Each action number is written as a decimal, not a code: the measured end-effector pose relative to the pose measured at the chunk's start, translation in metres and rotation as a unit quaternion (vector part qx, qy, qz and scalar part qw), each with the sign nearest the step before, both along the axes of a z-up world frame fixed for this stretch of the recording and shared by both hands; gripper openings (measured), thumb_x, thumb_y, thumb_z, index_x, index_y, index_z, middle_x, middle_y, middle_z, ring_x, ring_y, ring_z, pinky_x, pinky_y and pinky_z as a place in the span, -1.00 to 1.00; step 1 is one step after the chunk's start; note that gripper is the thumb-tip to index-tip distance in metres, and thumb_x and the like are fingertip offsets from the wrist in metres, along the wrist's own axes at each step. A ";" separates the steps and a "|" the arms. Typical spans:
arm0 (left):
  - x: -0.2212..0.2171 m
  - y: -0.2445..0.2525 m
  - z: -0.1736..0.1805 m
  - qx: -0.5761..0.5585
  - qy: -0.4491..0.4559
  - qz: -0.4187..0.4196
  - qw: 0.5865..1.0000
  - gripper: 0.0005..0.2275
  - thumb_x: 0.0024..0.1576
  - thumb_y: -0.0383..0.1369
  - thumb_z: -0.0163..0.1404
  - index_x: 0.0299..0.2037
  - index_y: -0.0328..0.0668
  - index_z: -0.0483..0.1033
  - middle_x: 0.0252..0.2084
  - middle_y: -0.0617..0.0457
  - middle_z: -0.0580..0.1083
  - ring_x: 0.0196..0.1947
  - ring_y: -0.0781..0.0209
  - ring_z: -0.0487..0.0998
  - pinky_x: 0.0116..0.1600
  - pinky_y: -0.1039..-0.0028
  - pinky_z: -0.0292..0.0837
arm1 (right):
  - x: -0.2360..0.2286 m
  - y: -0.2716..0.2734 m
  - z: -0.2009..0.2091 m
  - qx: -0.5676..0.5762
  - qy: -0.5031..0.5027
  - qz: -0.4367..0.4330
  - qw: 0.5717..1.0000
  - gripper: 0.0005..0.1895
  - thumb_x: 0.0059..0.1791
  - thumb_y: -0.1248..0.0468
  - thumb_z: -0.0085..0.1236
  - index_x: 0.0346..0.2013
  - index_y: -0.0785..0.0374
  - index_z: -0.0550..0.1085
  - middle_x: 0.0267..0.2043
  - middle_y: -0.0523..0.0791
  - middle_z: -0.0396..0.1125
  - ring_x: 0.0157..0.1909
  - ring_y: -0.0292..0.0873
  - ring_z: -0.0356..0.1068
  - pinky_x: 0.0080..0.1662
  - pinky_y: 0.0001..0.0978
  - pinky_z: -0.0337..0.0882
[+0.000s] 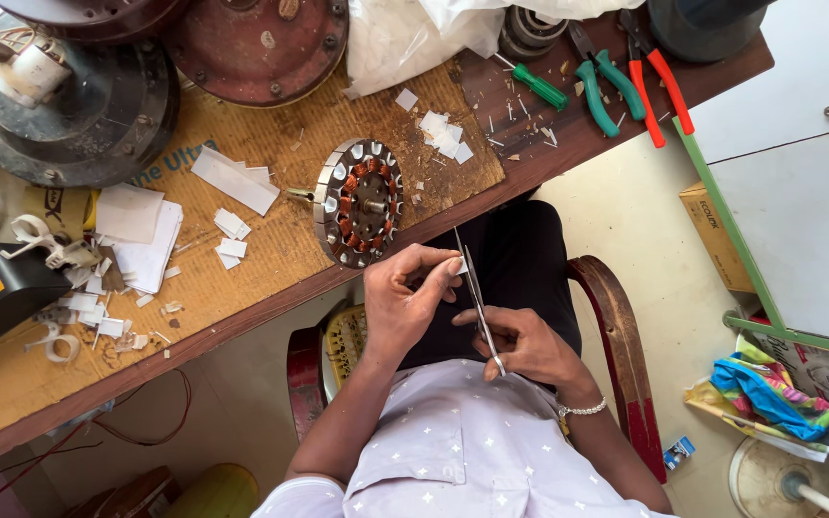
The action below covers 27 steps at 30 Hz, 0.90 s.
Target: The person cuts small white insulating strips with scissors and inserts them into the slots of a motor stator. They repeat this process for multiple slots, then move to a green machine and place the stator into the device.
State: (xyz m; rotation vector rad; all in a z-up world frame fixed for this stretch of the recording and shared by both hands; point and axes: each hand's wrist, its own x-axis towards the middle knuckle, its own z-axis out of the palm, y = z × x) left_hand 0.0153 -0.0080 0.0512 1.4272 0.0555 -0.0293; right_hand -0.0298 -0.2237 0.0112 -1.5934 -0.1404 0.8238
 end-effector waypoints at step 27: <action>-0.005 -0.008 0.002 0.070 -0.004 -0.031 0.997 -0.90 0.19 -0.44 0.14 -0.24 -0.35 0.64 -0.38 0.04 0.62 -0.43 0.42 0.65 -0.40 0.62 0.58 | -0.014 -0.002 0.008 -0.011 0.025 -0.064 0.998 -0.05 -0.44 -0.09 0.55 0.12 0.36 0.53 -0.56 -0.30 0.21 -0.51 -0.46 0.12 -0.45 -0.53 0.11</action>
